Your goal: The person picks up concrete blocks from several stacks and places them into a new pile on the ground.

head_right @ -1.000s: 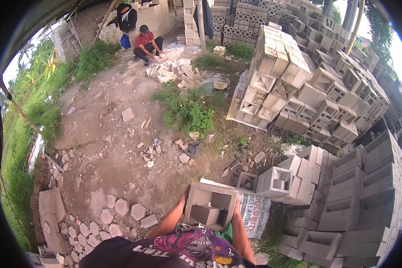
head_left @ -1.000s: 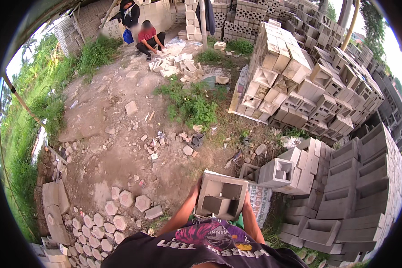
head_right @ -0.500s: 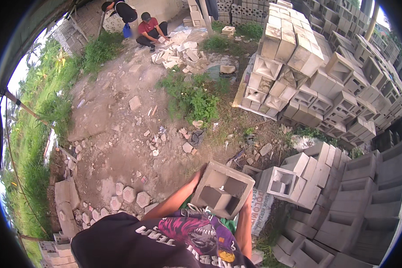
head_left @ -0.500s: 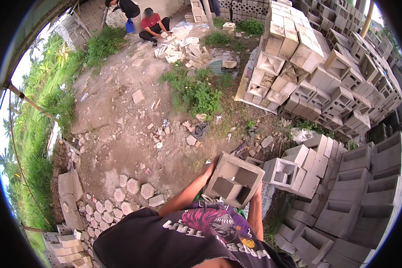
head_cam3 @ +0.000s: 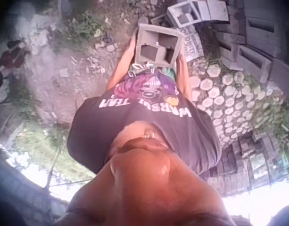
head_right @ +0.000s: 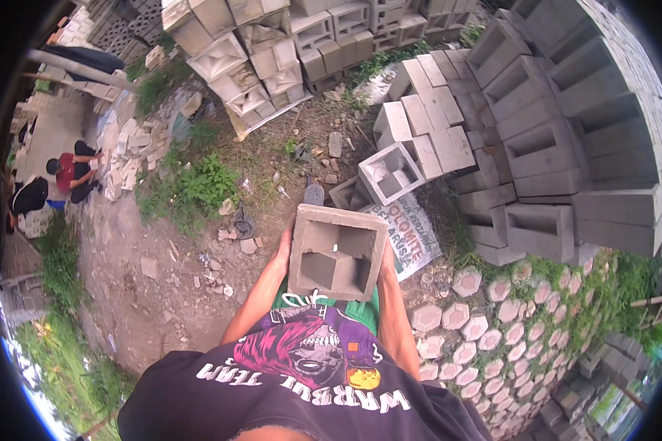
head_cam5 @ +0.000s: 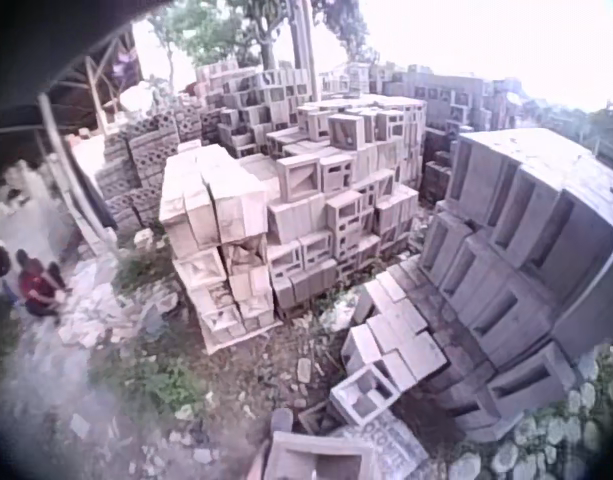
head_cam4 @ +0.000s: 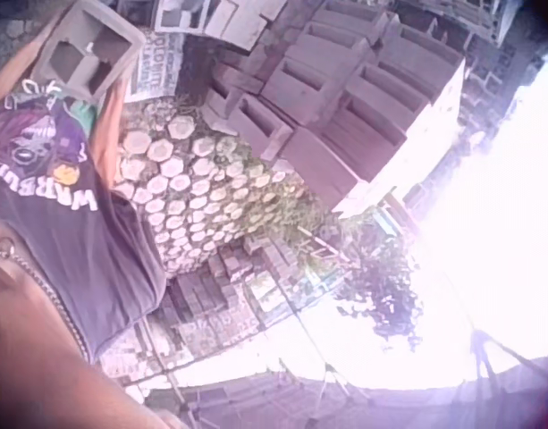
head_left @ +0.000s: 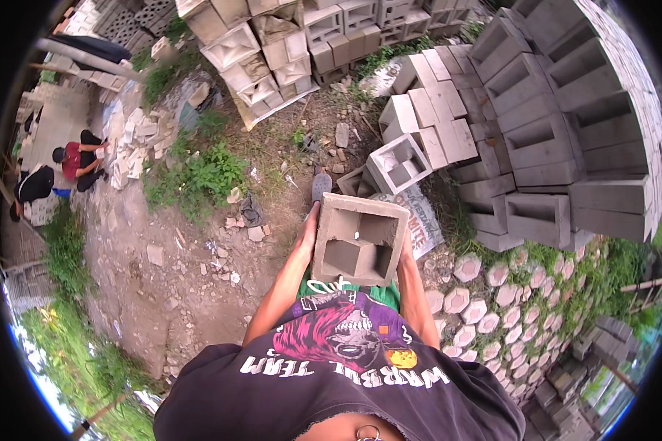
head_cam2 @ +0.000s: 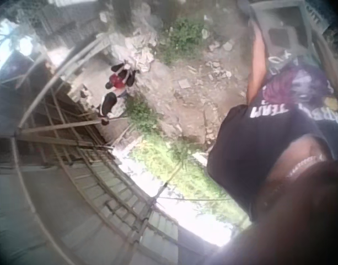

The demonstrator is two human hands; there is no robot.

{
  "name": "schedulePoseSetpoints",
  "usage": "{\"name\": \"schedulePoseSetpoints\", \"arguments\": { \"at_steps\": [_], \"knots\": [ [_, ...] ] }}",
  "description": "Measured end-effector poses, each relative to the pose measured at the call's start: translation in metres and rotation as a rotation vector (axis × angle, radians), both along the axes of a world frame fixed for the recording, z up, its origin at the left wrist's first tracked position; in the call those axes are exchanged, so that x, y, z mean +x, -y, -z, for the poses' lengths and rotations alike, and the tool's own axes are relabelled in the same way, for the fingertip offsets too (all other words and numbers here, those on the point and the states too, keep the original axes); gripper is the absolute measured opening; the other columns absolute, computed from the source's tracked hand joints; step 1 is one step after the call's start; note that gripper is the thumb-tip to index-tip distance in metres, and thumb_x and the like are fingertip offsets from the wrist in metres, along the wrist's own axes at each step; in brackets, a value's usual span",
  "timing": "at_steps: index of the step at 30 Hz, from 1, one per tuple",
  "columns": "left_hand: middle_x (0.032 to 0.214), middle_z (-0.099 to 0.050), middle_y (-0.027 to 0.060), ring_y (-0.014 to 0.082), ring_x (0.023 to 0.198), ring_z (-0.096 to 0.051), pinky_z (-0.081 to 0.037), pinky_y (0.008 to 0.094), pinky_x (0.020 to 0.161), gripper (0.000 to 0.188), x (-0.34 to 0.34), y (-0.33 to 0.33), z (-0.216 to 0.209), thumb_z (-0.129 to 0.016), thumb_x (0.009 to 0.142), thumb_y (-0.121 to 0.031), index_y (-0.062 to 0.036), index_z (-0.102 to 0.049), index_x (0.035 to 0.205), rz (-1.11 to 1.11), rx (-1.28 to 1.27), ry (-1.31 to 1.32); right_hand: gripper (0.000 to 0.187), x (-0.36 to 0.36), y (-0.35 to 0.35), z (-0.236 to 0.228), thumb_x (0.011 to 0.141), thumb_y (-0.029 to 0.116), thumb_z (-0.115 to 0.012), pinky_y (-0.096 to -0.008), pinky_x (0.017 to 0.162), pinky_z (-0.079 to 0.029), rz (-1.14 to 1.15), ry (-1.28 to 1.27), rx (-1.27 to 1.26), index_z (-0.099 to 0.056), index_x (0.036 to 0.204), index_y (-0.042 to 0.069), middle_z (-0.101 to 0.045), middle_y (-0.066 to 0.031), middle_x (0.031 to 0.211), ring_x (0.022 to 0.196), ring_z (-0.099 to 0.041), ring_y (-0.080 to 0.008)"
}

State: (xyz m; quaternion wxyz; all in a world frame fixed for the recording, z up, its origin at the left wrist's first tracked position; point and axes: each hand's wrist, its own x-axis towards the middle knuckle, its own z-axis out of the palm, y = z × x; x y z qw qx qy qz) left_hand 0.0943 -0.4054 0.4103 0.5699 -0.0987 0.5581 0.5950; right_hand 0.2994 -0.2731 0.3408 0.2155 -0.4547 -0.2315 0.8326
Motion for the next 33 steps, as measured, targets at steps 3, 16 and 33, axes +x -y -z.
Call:
{"name": "schedulePoseSetpoints", "arguments": {
  "at_steps": [3,16,33],
  "knots": [
    [0.134,-0.046,0.0134,0.0243,0.120,-0.045,-0.036,0.0370,0.101,0.069,-0.020,-0.017,0.035,-0.032,0.091,-0.057,-0.0051,-0.040,0.136,0.170,-0.038,0.040,0.042,-0.004,0.004,0.000,0.094,0.038,-0.040,-0.0313,0.076,-0.051,0.124,0.057,-0.017,-0.055,0.116,0.005,-0.061,-0.0061,0.102,0.088,-0.060,-0.0168],
    [0.120,-0.057,0.0186,0.0257,0.110,-0.054,-0.038,0.0326,0.095,0.071,-0.106,-0.113,0.080,-0.041,0.088,-0.057,0.0043,-0.053,0.123,0.715,-0.249,-0.089,0.040,-0.042,0.051,0.073,0.095,0.030,-0.042,-0.0370,0.086,-0.049,0.660,0.207,-0.166,-0.048,0.126,0.005,-0.057,-0.0108,0.117,0.102,-0.058,-0.0237],
    [0.120,-0.057,0.0149,0.0243,0.108,-0.054,-0.038,0.0338,0.094,0.062,-0.150,-0.108,0.355,-0.039,0.091,-0.051,0.0005,-0.052,0.124,0.666,-0.494,-0.145,0.045,-0.100,0.063,0.365,0.094,0.036,-0.042,-0.0384,0.092,-0.046,0.556,-0.018,-0.311,-0.045,0.128,0.006,-0.054,-0.0103,0.121,0.107,-0.054,-0.0235]
  ]
}}
